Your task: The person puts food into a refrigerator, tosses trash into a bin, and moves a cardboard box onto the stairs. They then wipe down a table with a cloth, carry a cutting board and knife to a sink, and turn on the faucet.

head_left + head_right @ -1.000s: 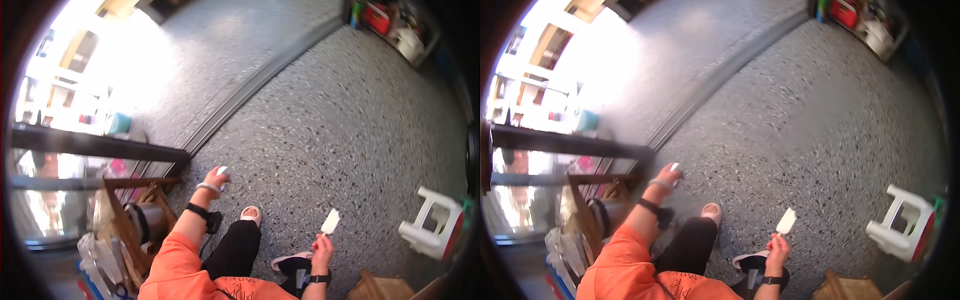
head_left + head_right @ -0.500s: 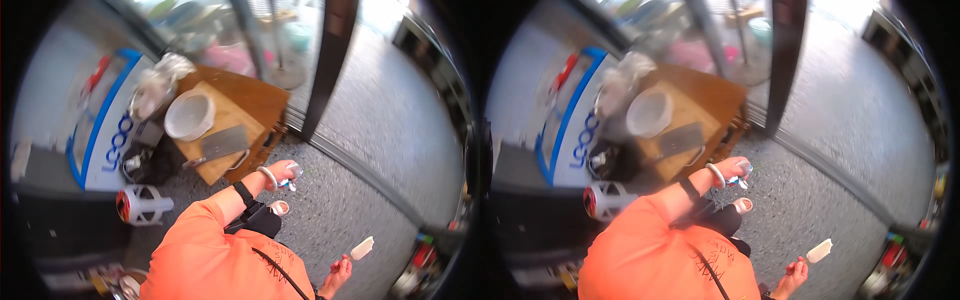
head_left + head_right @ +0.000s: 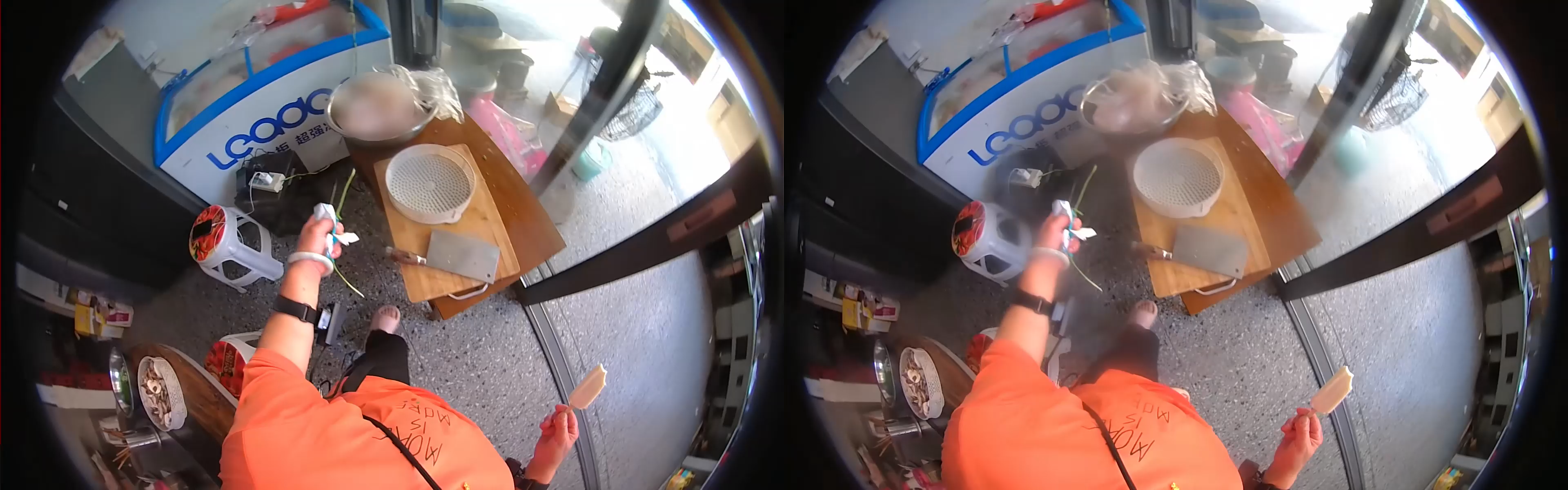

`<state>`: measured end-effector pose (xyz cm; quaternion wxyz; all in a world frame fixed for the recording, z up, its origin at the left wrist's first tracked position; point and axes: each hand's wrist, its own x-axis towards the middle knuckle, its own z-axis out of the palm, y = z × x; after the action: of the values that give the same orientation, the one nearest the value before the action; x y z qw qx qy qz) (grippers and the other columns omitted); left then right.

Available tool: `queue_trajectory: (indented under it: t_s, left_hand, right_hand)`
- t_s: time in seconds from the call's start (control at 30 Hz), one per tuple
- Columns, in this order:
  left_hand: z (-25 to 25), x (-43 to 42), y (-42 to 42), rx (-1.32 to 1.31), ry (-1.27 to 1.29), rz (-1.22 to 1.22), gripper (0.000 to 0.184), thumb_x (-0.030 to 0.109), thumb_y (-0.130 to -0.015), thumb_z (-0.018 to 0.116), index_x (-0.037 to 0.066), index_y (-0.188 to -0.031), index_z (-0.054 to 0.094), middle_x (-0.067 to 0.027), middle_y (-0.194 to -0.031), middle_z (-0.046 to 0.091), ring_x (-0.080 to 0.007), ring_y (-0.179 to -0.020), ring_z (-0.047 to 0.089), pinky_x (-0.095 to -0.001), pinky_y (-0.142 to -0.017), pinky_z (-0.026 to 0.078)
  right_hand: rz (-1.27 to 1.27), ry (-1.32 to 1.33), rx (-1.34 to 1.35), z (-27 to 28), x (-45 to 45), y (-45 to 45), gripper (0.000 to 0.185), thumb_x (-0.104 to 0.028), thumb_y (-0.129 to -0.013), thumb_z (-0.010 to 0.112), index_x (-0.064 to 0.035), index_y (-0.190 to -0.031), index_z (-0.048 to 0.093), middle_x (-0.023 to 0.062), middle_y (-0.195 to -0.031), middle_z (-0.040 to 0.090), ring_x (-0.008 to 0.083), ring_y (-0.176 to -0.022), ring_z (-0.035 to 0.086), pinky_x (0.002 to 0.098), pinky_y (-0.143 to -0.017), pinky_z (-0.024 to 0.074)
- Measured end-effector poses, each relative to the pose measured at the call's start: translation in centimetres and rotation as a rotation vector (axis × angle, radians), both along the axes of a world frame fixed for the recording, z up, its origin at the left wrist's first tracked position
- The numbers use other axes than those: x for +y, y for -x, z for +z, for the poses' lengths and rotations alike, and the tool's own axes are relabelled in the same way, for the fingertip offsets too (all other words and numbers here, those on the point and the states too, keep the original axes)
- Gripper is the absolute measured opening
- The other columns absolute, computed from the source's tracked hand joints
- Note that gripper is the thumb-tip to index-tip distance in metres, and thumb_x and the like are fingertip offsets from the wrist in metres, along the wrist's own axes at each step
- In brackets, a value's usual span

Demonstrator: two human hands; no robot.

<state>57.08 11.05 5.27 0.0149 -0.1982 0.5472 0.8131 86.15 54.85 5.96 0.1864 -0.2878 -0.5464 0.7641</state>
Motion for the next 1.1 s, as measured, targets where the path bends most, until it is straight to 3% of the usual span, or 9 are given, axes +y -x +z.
queue_trajectory:
  t_s: [0.2,0.23,0.43,0.5,0.57,0.6,0.83,0.97,1.1]
  left_hand:
    - [4.1,-6.3,13.1,0.121,0.177,0.074,0.019,0.010,-0.072,0.045,0.007,-0.090,0.046,-0.0061,-0.067,0.051,-0.0124,-0.042,0.044,-0.0243,-0.030,0.030]
    - [4.6,-7.1,16.1,0.152,0.183,0.069,0.018,0.009,-0.071,0.046,0.007,-0.089,0.046,-0.0055,-0.066,0.051,-0.0120,-0.042,0.044,-0.0242,-0.030,0.030]
    - [3.2,-11.4,36.1,0.143,0.377,0.054,0.016,0.008,-0.069,0.047,0.006,-0.085,0.047,-0.0063,-0.064,0.050,-0.0138,-0.042,0.044,-0.0270,-0.031,0.030]
    - [4.3,-12.7,41.0,0.157,0.372,-0.035,0.048,0.008,-0.066,0.051,0.000,-0.113,0.042,-0.0099,-0.069,0.052,-0.0159,-0.047,0.047,-0.0289,-0.037,0.035]
    - [4.9,-13.6,44.6,0.182,0.426,0.062,0.059,0.008,-0.066,0.052,0.000,-0.122,0.035,-0.0111,-0.072,0.054,-0.0163,-0.053,0.050,-0.0279,-0.042,0.038]
    - [5.2,-14.1,46.1,0.216,0.447,0.034,0.059,0.009,-0.066,0.052,-0.001,-0.121,0.036,-0.0102,-0.072,0.054,-0.0161,-0.058,0.051,-0.0278,-0.044,0.040]
    - [8.1,-14.2,48.8,0.140,0.547,-0.154,0.028,0.016,-0.065,0.057,0.002,-0.089,0.050,-0.0081,-0.074,0.053,-0.0138,-0.053,0.049,-0.0280,-0.042,0.038]
    - [1.9,-10.9,56.0,0.091,0.655,-0.207,0.067,0.033,-0.061,0.065,-0.004,-0.112,0.046,-0.0177,-0.105,0.053,-0.0261,-0.096,0.052,-0.0322,-0.082,0.040]
    - [-6.8,-5.4,62.9,-0.068,1.142,-0.528,0.089,0.052,-0.055,0.068,0.001,-0.122,0.039,-0.0198,-0.123,0.040,-0.0310,-0.117,0.036,-0.0356,-0.096,0.031]
  right_hand:
    - [-0.070,-0.160,0.033,0.3,-1.7,7.3,0.017,-0.014,-0.084,0.051,0.0012,-0.091,0.055,0.0013,-0.064,0.048,0.0073,-0.054,0.044,0.0181,-0.047,0.0351]
    - [0.073,-0.824,-0.002,1.2,-2.8,8.5,0.025,0.012,-0.076,0.037,-0.0002,-0.091,0.053,0.0131,-0.083,0.046,0.0191,-0.055,0.041,0.0253,-0.043,0.0358]
    - [-0.099,-1.011,-0.205,4.0,-12.5,22.8,0.012,0.013,-0.072,0.041,0.0036,-0.072,0.049,0.0113,-0.068,0.045,0.0168,-0.055,0.042,0.0262,-0.043,0.0356]
    - [-0.132,-0.843,-0.284,5.9,-14.7,25.5,0.007,0.007,-0.077,0.048,0.0018,-0.080,0.051,0.0103,-0.071,0.048,0.0162,-0.058,0.044,0.0257,-0.046,0.0370]
    - [-0.286,-0.065,-0.030,7.6,-16.3,27.4,0.010,-0.006,-0.081,0.053,0.0018,-0.087,0.052,0.0081,-0.074,0.050,0.0146,-0.062,0.044,0.0238,-0.051,0.0372]
    - [-0.235,-0.142,-0.026,7.9,-16.8,28.0,0.021,-0.016,-0.083,0.054,0.0033,-0.092,0.051,0.0067,-0.077,0.051,0.0134,-0.064,0.044,0.0214,-0.054,0.0367]
    - [-0.221,-0.112,0.114,3.7,-20.6,28.2,0.019,-0.015,-0.085,0.050,0.0008,-0.094,0.055,0.0020,-0.067,0.047,0.0076,-0.057,0.042,0.0184,-0.049,0.0330]
    - [-0.311,-0.154,0.016,3.9,-22.8,26.8,0.019,-0.014,-0.084,0.051,0.0006,-0.094,0.055,0.0014,-0.067,0.047,0.0076,-0.056,0.041,0.0182,-0.048,0.0321]
    - [-0.641,-0.153,-0.160,8.4,-28.0,33.6,0.015,-0.012,-0.084,0.049,0.0023,-0.082,0.053,0.0068,-0.071,0.051,0.0131,-0.060,0.043,0.0229,-0.056,0.0377]
